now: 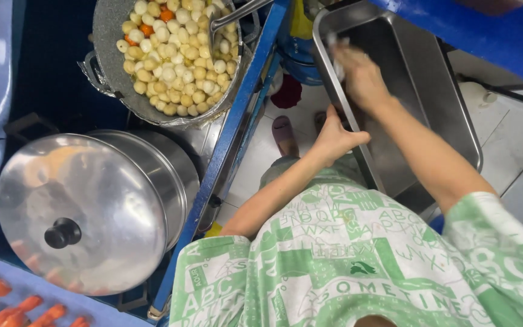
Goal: Wiping a metal tray and then scooping small fried food items into a plastic cup at a street food stall.
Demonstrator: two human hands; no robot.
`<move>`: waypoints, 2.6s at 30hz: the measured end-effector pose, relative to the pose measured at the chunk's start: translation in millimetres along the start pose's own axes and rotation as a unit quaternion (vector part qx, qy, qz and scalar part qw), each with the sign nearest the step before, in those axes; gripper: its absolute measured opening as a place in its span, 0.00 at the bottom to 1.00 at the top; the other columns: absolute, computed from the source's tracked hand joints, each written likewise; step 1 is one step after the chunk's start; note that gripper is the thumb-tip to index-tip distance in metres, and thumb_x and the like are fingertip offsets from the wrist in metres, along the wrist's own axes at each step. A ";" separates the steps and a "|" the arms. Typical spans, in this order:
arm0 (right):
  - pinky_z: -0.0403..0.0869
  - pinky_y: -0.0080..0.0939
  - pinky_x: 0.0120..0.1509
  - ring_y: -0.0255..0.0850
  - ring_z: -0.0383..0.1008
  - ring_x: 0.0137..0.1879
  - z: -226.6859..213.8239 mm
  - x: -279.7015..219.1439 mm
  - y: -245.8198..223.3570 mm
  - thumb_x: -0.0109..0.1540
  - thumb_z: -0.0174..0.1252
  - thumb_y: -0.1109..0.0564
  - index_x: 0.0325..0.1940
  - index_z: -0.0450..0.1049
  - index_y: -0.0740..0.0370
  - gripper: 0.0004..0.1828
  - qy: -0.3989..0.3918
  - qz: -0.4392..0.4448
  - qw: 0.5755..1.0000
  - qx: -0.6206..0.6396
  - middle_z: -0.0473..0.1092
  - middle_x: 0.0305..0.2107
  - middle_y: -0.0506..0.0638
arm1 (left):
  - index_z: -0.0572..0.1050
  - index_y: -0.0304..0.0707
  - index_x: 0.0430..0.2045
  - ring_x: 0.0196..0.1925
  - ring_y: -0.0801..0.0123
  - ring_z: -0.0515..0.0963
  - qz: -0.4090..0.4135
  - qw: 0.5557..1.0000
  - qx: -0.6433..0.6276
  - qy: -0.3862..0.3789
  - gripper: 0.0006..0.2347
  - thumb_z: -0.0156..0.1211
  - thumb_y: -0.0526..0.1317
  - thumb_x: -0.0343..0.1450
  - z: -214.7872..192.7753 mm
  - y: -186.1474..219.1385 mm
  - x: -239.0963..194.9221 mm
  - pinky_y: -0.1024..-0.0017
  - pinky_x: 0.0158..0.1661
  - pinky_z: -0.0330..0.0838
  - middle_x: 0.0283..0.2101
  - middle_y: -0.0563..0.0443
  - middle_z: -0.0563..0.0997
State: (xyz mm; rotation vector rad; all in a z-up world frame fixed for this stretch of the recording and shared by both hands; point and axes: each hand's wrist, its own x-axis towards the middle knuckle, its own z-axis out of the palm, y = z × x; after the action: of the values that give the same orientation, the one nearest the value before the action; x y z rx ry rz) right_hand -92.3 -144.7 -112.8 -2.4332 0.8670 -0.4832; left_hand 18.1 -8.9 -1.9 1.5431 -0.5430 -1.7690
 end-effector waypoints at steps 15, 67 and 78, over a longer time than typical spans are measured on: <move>0.76 0.56 0.44 0.64 0.79 0.44 -71.3 -219.6 -55.2 0.57 0.55 0.53 0.39 0.79 0.64 0.14 -0.388 0.423 0.799 -0.182 0.79 0.35 0.65 | 0.60 0.34 0.54 0.52 0.56 0.78 0.020 1.000 -0.012 0.011 0.33 0.67 0.36 0.54 -22.6 -7.4 -1.7 0.63 0.49 0.76 0.51 0.43 0.74; 0.80 0.37 0.61 0.35 0.85 0.53 -103.4 -226.3 -78.7 0.62 0.58 0.57 0.51 0.85 0.51 0.16 -0.471 0.276 0.820 0.174 0.81 0.53 0.39 | 0.65 0.34 0.52 0.40 0.62 0.80 0.059 0.987 -0.133 0.075 0.29 0.66 0.28 0.55 3.1 -79.1 0.8 0.66 0.42 0.78 0.40 0.45 0.79; 0.81 0.55 0.46 0.58 0.82 0.41 -84.0 -269.0 61.5 0.68 0.58 0.38 0.45 0.82 0.51 0.18 -0.237 0.279 0.887 -0.281 0.77 0.39 0.55 | 0.59 0.36 0.54 0.35 0.60 0.79 0.028 0.988 -0.134 0.064 0.32 0.64 0.26 0.55 17.5 -74.0 -15.3 0.64 0.39 0.78 0.36 0.44 0.76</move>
State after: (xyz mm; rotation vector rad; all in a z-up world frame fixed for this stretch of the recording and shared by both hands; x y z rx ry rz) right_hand -359.5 -36.3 -122.1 -2.4235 1.5459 0.6348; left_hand -16.2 48.5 -41.2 1.4261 -0.2692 -1.6140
